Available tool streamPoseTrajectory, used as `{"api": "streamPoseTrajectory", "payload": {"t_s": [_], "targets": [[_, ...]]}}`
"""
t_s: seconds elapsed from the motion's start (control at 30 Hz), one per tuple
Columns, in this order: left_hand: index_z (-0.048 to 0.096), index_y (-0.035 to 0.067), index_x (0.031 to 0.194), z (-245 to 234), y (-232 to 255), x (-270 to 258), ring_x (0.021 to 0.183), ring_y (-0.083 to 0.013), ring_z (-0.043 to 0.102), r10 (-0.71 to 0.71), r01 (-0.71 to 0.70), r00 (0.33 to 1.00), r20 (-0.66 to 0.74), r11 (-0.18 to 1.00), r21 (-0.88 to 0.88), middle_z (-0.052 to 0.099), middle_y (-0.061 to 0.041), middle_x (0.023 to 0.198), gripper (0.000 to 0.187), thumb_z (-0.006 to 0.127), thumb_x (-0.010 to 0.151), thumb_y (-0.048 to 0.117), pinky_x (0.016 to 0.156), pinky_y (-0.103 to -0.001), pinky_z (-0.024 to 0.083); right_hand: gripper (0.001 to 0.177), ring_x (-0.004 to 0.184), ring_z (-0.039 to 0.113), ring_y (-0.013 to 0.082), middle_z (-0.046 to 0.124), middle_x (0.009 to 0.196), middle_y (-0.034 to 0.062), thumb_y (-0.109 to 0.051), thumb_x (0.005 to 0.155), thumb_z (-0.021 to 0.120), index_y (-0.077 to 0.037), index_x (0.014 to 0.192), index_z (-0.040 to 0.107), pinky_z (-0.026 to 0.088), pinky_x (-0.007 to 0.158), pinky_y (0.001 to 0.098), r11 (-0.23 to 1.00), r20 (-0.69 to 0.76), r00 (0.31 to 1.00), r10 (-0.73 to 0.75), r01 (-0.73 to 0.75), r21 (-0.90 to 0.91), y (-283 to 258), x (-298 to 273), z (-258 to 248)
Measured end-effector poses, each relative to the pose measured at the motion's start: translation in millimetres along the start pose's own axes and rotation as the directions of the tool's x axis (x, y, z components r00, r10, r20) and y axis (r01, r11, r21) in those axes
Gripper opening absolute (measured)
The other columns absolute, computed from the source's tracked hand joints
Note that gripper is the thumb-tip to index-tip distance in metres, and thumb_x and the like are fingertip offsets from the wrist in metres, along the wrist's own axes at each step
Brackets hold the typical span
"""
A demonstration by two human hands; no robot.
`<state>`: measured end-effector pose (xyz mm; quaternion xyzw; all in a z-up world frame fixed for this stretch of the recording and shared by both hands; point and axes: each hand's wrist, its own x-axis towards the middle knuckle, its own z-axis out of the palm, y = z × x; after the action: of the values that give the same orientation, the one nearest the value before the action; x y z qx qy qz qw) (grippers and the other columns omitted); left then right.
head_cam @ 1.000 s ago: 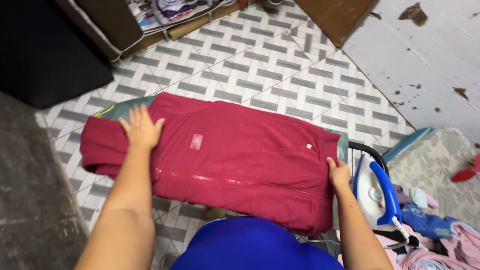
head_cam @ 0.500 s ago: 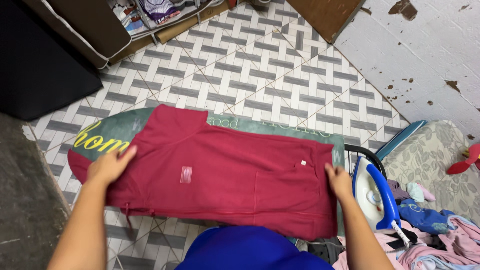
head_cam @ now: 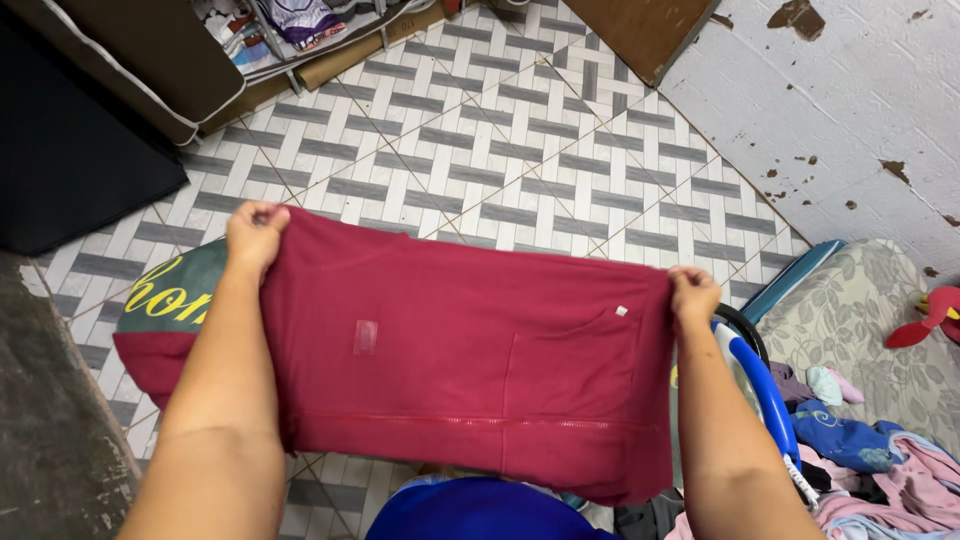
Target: The person irons a maroon zip-up hoodie on a small ironing board. They systematically smooth the sleeves, body, and hood using a blue and white electric iron, adjusting the garment's position as needed to ensure even coverage.
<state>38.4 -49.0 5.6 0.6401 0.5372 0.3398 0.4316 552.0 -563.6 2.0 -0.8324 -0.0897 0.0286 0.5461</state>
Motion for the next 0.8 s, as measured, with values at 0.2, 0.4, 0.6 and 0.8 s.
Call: {"api": "streamPoseTrajectory", "payload": {"t_s": [0.2,0.4,0.6,0.8], "targets": [[0.065,0.006,0.118,25,-12,0,0.089,-0.0168,0.064,-0.058,0.049,0.989,0.135,0.997,0.066,0.068,-0.009,0.103,0.041,0.082,0.08,0.004,0.075,-0.03,0.053,0.005,0.077,0.067,0.0112,0.075,0.088,0.004,-0.004,0.089,0.075,-0.002,0.093,0.075,0.054,0.074,0.0247,0.994,0.069,0.996,0.057,-0.05,-0.097,10,2,9],[0.079,0.001,0.118,29,-8,20,0.096,-0.0201,0.069,0.14,-0.14,0.983,0.12,0.99,-0.006,0.077,-0.014,0.106,0.03,0.059,0.099,-0.008,0.086,-0.033,0.056,0.011,0.075,0.065,0.0111,0.073,0.086,0.0047,-0.01,0.091,0.079,-0.002,0.097,0.074,0.052,0.07,0.0253,0.998,0.062,0.998,0.005,-0.001,-0.056,10,9,9],[0.055,-0.002,0.142,42,19,-49,0.147,-0.0481,0.03,0.364,-0.418,0.905,0.22,0.661,0.623,0.036,-0.02,0.165,0.058,0.068,0.094,0.027,0.113,-0.078,0.01,0.046,0.124,0.052,0.0471,0.061,0.136,0.028,-0.018,0.089,0.075,0.003,0.128,0.065,0.039,0.096,0.0581,0.751,-0.07,0.912,-0.405,0.288,-0.594,1,-46,17],[0.045,-0.001,0.148,106,86,-242,0.155,-0.0497,0.016,0.558,-0.711,0.702,0.443,0.509,0.486,0.023,-0.024,0.168,0.069,0.062,0.093,0.038,0.12,-0.074,0.007,0.078,0.155,0.013,0.0433,0.022,0.168,0.02,-0.046,0.096,0.059,-0.004,0.156,0.034,0.003,0.118,0.0687,0.553,0.496,0.743,-0.449,0.667,-0.499,-38,-209,29]]}}
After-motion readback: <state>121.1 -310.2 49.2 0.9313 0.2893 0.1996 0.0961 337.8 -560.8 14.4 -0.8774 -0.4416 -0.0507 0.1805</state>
